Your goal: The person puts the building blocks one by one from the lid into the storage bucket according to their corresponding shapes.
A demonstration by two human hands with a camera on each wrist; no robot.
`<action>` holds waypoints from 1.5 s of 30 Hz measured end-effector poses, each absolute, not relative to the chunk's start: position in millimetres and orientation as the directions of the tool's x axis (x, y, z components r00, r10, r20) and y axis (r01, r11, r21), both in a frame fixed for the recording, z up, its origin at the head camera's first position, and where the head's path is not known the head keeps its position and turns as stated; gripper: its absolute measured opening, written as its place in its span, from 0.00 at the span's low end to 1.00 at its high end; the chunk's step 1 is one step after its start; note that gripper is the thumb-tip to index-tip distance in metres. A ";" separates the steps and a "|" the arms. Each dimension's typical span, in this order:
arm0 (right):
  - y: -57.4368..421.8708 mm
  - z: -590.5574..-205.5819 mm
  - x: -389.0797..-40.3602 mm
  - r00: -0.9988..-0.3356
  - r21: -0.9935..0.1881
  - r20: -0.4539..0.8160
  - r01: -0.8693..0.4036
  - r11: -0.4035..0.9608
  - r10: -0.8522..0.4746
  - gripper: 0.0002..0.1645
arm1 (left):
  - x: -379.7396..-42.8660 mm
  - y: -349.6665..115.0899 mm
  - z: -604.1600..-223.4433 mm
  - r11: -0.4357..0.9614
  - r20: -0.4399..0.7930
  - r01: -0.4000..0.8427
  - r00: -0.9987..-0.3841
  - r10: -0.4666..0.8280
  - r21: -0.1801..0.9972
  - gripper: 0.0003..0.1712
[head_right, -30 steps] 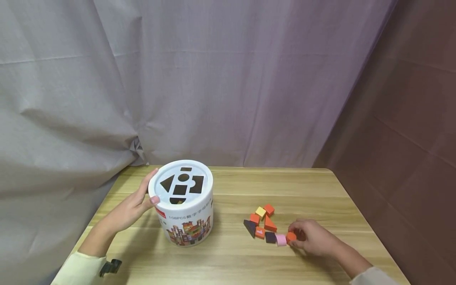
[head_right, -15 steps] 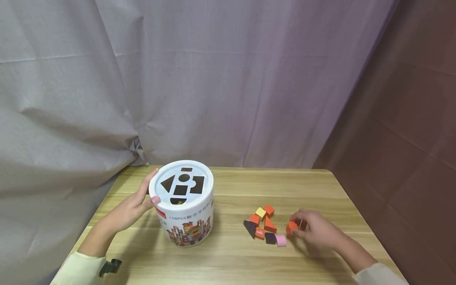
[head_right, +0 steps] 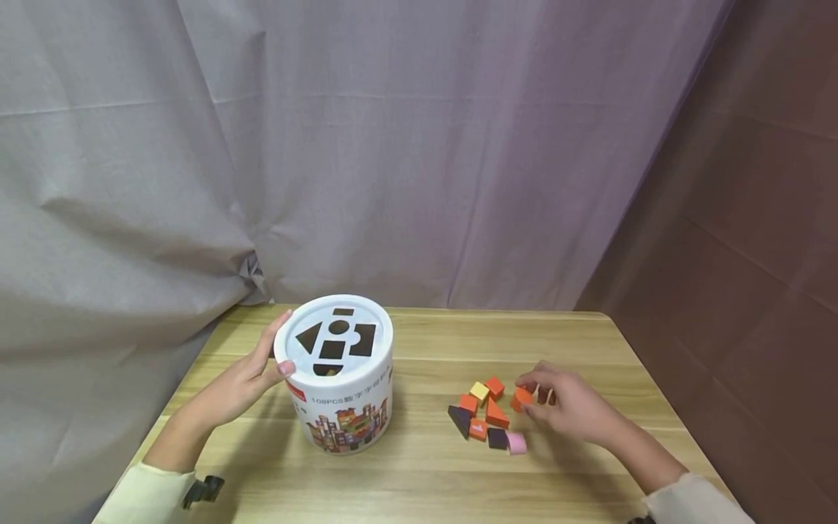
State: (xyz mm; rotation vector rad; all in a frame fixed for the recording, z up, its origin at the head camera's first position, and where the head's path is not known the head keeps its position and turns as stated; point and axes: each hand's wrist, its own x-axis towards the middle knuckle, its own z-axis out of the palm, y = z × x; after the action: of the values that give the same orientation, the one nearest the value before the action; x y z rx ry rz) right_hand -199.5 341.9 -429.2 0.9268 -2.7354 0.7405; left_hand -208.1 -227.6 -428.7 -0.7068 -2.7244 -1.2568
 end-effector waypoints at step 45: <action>205.5 -339.6 -244.6 -0.610 -0.337 0.518 -0.790 0.513 -0.600 0.21 | -205.8 -226.6 -431.2 0.578 0.255 0.435 -0.894 0.368 0.690 0.51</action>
State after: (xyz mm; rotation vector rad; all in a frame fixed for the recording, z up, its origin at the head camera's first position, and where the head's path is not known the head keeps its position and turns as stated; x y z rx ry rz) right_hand -244.6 205.5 -339.6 1.1573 -2.4226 0.7917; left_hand -205.8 -226.6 -431.2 -0.6929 -2.7156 -1.2233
